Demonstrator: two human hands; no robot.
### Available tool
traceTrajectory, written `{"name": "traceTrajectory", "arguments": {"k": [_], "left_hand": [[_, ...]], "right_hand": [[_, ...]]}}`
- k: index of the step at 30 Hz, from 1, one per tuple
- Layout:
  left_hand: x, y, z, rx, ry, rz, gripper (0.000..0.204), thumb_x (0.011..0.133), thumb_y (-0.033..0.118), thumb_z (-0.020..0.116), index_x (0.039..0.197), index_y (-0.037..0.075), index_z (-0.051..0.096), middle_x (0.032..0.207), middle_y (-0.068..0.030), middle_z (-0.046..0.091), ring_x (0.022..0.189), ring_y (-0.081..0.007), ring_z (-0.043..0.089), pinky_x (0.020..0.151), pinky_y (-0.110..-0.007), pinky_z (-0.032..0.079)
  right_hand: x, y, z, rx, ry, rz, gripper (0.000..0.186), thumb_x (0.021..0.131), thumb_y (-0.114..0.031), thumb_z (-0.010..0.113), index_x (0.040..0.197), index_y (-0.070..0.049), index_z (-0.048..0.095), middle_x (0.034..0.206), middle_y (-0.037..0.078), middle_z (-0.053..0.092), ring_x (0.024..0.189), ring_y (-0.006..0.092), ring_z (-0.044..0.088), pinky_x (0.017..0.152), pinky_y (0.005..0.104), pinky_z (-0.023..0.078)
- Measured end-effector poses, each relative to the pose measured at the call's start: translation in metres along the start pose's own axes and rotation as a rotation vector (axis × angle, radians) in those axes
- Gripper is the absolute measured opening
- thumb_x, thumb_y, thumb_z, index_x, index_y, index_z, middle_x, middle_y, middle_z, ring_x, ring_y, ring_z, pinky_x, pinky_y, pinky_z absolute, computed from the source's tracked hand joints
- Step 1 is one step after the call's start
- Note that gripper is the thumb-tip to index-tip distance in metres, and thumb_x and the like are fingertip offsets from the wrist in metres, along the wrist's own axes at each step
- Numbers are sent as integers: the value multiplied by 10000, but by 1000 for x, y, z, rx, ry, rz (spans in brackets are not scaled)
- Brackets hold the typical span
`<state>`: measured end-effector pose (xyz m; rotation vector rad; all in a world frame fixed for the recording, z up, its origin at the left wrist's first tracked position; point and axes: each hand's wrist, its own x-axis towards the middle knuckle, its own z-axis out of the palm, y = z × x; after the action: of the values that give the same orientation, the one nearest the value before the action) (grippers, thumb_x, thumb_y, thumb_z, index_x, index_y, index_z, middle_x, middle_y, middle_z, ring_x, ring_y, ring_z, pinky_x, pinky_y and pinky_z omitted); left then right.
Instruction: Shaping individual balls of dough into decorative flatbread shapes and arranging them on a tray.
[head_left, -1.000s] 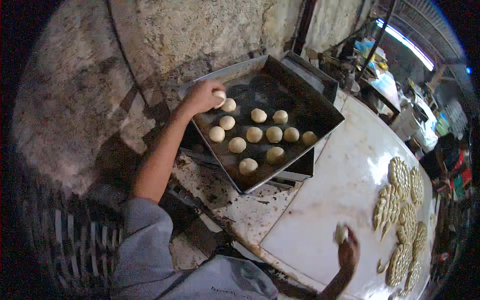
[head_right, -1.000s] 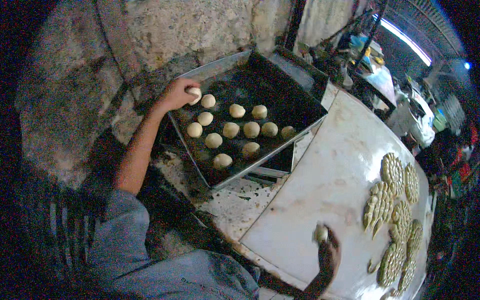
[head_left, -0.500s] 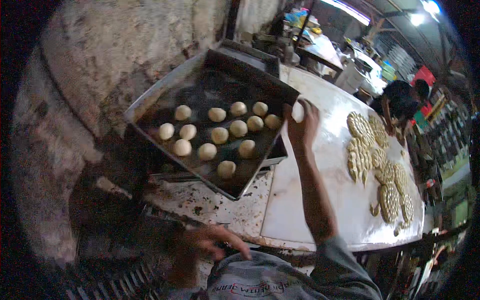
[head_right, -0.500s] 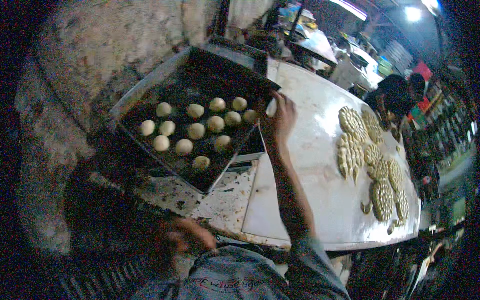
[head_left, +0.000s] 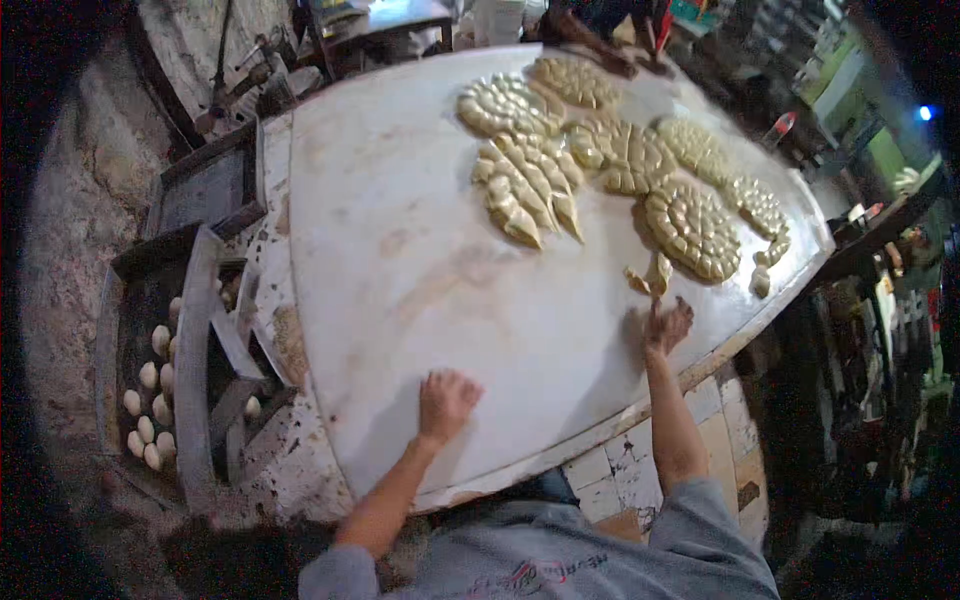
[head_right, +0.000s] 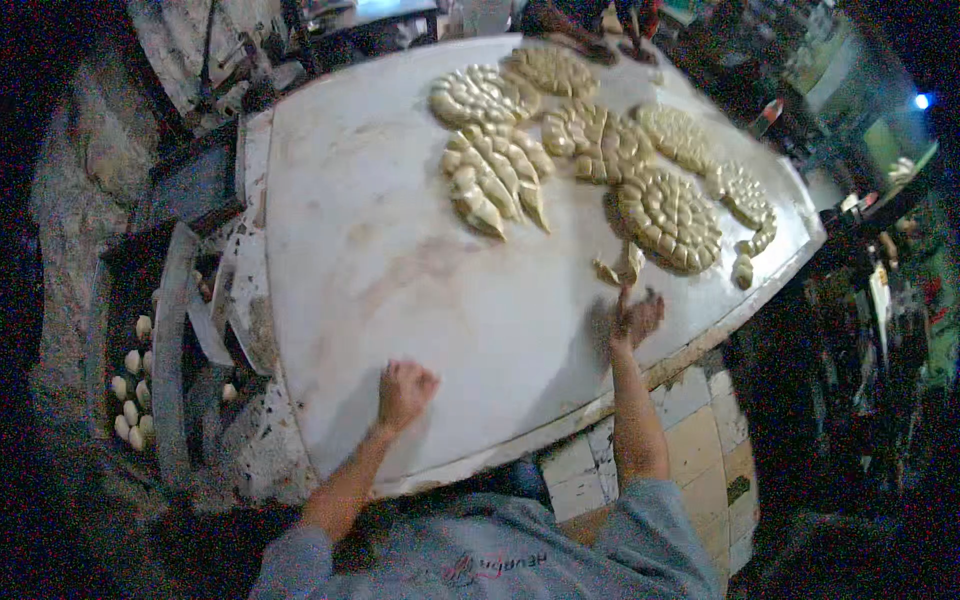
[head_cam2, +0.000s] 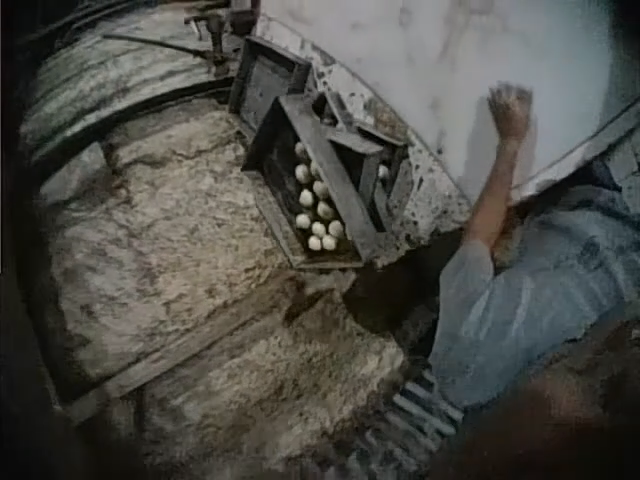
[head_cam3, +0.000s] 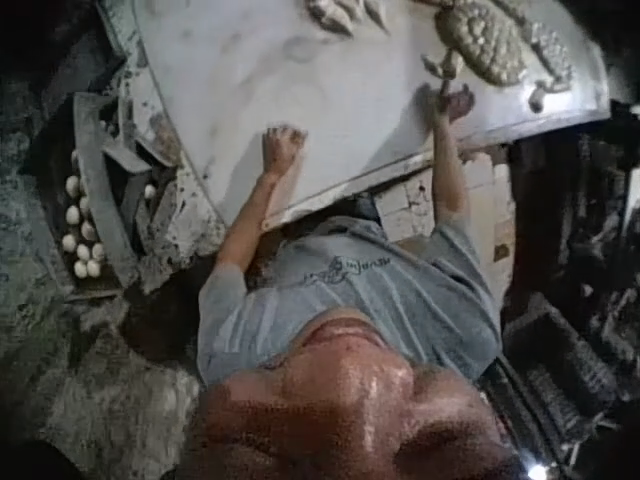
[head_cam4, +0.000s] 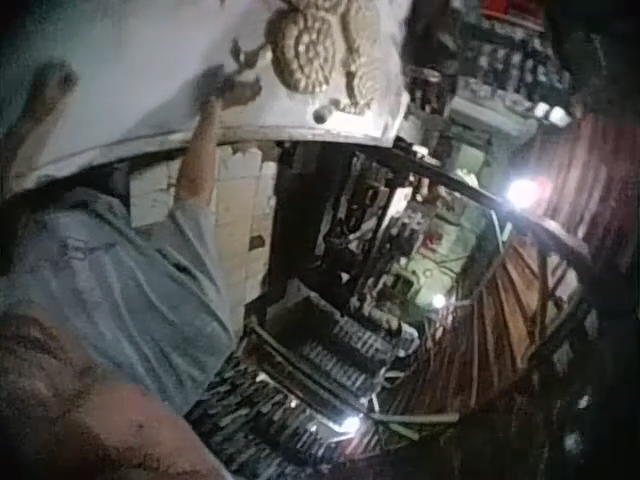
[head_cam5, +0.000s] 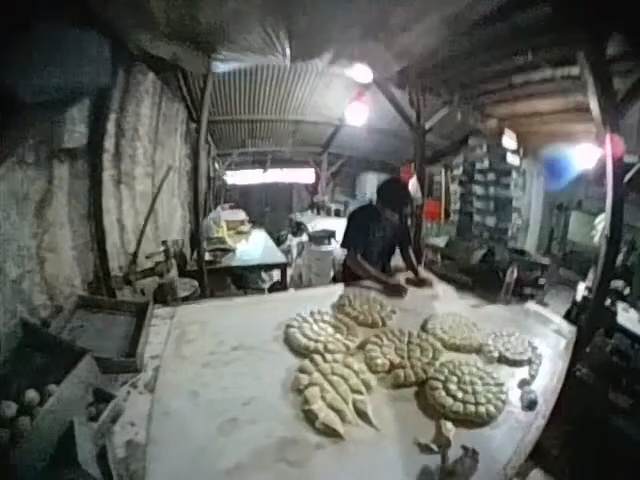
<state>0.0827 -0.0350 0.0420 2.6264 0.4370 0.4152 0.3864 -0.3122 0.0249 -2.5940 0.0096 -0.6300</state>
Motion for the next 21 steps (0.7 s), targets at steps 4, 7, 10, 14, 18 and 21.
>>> {"name": "traceTrajectory", "arguments": {"k": [4,7,10,14,18,21], "left_hand": [[138,47,50,75,210,-208,242,822,360,554,846,127,616,890,-89,551,845,-285,503,742,-417,416],[250,84,104,146,145,-524,516,815,537,479,1011,65,554,1012,-151,507,992,-368,455,889,-471,343],[322,-35,153,285,860,-667,724,779,622,459,1130,-10,425,1073,-229,460,1079,-468,367,968,-543,233],[351,41,146,-492,703,-1017,539,774,304,654,1087,-44,385,1178,-234,438,1028,-340,490,843,-481,411],[255,57,90,-1210,295,-916,398,768,106,666,1051,-42,428,1010,-153,549,808,-205,578,647,-311,486],[178,67,75,-1021,197,-980,301,763,100,675,982,-7,498,853,-85,603,756,-146,574,620,-283,475]], "right_hand": [[31,-8,4,9,-16,-157,614,747,-399,635,1188,-32,419,1191,198,443,1135,361,380,939,464,307],[39,-18,-13,-47,-247,-136,644,759,-412,620,1224,-32,387,1191,205,440,1130,377,381,955,472,293],[32,-73,-5,91,-306,-264,625,769,-448,584,1227,-58,413,1256,201,385,1167,377,333,978,464,263],[59,-43,10,49,-357,-138,592,771,-448,579,1206,-69,446,1271,170,332,1214,326,269,997,431,248],[69,-50,21,57,-239,-215,462,815,-404,545,1115,-54,523,1232,176,390,1195,325,306,1003,432,244],[71,-44,37,104,-177,-263,365,827,-322,549,1055,-36,562,1187,190,438,1162,333,349,984,435,267]]}}
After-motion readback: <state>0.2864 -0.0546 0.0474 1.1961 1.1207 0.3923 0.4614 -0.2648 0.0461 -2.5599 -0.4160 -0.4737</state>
